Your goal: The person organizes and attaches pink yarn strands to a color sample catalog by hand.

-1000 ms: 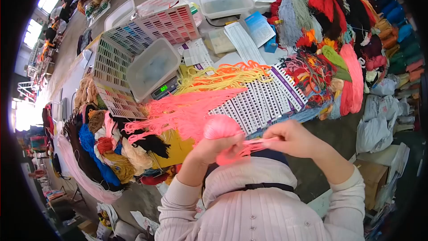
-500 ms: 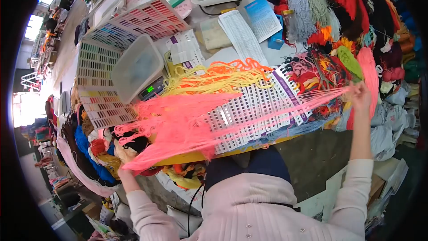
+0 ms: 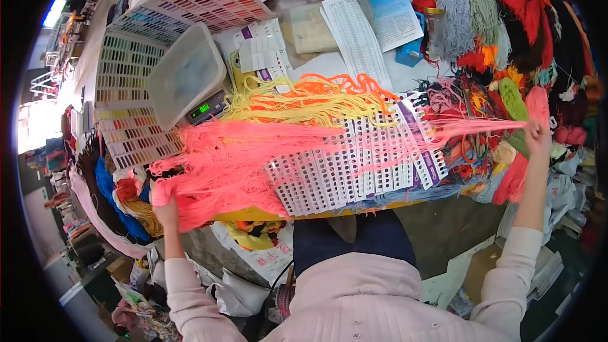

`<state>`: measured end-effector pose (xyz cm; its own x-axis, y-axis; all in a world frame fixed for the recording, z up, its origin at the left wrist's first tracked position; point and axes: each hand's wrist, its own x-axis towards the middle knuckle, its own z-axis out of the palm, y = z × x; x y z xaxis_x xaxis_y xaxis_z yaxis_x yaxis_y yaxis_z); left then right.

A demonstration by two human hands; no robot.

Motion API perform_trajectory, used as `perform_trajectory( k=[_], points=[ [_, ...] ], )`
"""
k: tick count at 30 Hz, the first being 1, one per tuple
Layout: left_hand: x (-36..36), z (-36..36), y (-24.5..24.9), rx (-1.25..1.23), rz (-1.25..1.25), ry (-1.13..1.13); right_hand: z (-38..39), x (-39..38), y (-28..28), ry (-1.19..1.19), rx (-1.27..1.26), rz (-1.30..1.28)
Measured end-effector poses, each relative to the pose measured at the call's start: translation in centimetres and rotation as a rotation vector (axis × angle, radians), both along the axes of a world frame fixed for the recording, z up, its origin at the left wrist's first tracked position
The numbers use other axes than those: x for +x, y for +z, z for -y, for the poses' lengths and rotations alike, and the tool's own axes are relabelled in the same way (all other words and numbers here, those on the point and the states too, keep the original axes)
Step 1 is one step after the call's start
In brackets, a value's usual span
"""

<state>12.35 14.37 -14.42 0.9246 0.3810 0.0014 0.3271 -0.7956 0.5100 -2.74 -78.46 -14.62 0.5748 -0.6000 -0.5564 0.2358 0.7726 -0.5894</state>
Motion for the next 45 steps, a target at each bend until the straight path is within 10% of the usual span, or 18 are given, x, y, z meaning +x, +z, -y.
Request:
perform_trajectory(
  k=[5, 13, 16, 19, 23, 28, 32, 38, 45],
  points=[
    [1.2, -3.0, 2.8, 0.686, -0.092, -0.238, 9.9, -3.2, 1.4, -0.092, -0.082, -0.177],
    [1.3, -6.0, -0.1, 0.41, 0.082, -0.118, 10.9, -6.6, -0.3, -0.066, -0.441, -0.136],
    [-1.5, 0.5, -3.0, -0.692, -0.01, 0.295, -6.7, -4.1, -0.1, 0.131, -0.469, -0.288],
    [-4.6, 11.3, -5.0, -1.108, -0.399, 0.428, -20.3, -1.6, -0.4, 0.302, -0.363, -0.343],
    [-4.2, 25.9, -7.0, -1.025, -0.817, -0.008, -29.4, 1.1, -2.9, 0.435, -0.274, -0.353],
    [-6.1, 32.8, -15.8, -0.402, -0.378, -0.902, -38.2, 3.7, -4.6, 0.74, -0.296, -0.396],
    [-6.1, 33.2, -15.8, -0.24, -0.274, -0.993, -41.2, 3.5, -6.4, 0.864, -0.201, -0.403],
    [-3.7, 33.8, -7.8, -1.419, -1.006, 0.088, -45.3, 4.4, -8.2, 1.043, -0.246, -0.406],
    [-4.4, 32.1, -6.9, -1.595, -0.895, 0.236, -46.0, 5.9, -7.9, 1.038, -0.491, -0.386]
  ],
)
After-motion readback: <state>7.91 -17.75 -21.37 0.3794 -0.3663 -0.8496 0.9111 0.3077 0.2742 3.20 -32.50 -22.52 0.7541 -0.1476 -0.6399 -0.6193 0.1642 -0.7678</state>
